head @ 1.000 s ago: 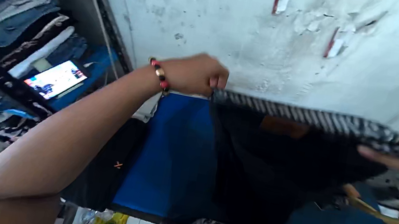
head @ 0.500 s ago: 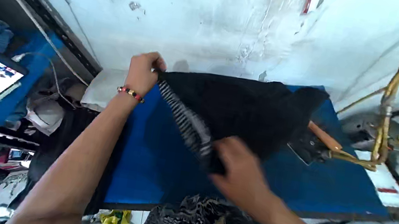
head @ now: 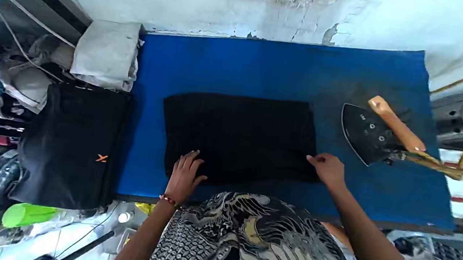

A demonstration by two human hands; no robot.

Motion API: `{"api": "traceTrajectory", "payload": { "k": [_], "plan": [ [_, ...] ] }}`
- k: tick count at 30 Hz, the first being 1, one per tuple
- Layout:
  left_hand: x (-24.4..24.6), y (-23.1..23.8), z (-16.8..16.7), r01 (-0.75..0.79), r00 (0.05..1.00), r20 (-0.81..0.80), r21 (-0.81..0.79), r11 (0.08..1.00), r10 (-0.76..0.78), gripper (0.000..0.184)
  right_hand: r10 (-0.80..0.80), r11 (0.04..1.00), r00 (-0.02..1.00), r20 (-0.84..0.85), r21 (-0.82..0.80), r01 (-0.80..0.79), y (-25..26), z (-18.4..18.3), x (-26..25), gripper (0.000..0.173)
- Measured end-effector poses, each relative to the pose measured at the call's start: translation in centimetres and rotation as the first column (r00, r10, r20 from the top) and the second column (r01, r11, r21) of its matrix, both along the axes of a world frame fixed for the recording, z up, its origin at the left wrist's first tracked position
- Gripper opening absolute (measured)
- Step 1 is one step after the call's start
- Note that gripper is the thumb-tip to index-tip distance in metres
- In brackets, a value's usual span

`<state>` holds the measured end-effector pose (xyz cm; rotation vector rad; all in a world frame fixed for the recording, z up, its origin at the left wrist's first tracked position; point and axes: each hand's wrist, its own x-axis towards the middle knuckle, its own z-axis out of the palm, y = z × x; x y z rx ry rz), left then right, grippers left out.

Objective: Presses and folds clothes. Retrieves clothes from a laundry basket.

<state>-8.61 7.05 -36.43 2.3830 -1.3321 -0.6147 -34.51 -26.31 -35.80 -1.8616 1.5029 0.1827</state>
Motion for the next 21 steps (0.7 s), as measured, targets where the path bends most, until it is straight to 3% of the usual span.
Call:
{"api": "traceTrajectory", "payload": {
  "k": [3,6,9,11,14,18,21],
  "plan": [
    [0.3,-0.8,0.5,0.023,1.000,0.018,0.043,0.999,-0.024,0.029,0.055,0.998,0.998,0.031,-0.032,-0.054,-0.2,0.6,0.6,0.028],
    [0.4,-1.3,0.7,0.104,0.993,0.053,0.057,0.993,-0.107,0.025,0.105,0.994,0.977,0.185,-0.044,-0.098,-1.3,2.4,1.7,0.028],
    [0.3,-1.2,0.7,0.219,0.969,0.124,-0.019,0.976,-0.215,0.022,0.109,0.993,0.906,0.408,-0.081,-0.083,-2.1,7.6,2.8,0.028],
    [0.3,-0.5,0.9,0.224,0.959,0.209,-0.152,0.963,-0.191,0.013,0.147,0.986,0.884,0.445,-0.132,-0.098,-1.8,10.8,2.3,0.026],
    [0.5,0.6,1.5,0.275,0.938,0.274,-0.218,0.936,-0.212,0.011,0.209,0.975,0.930,0.303,-0.142,-0.173,-1.0,10.9,-0.9,0.025],
    [0.0,-0.2,2.0,0.422,0.901,0.145,-0.077,0.903,-0.408,0.027,0.252,0.964,0.964,-0.090,-0.061,-0.258,0.5,5.2,-3.0,0.034],
    [0.2,-4.2,2.5,0.324,0.938,0.187,-0.170,0.931,-0.292,0.039,0.330,0.899,0.944,-0.007,-0.304,-0.316,2.5,3.8,1.6,0.027]
  ]
}}
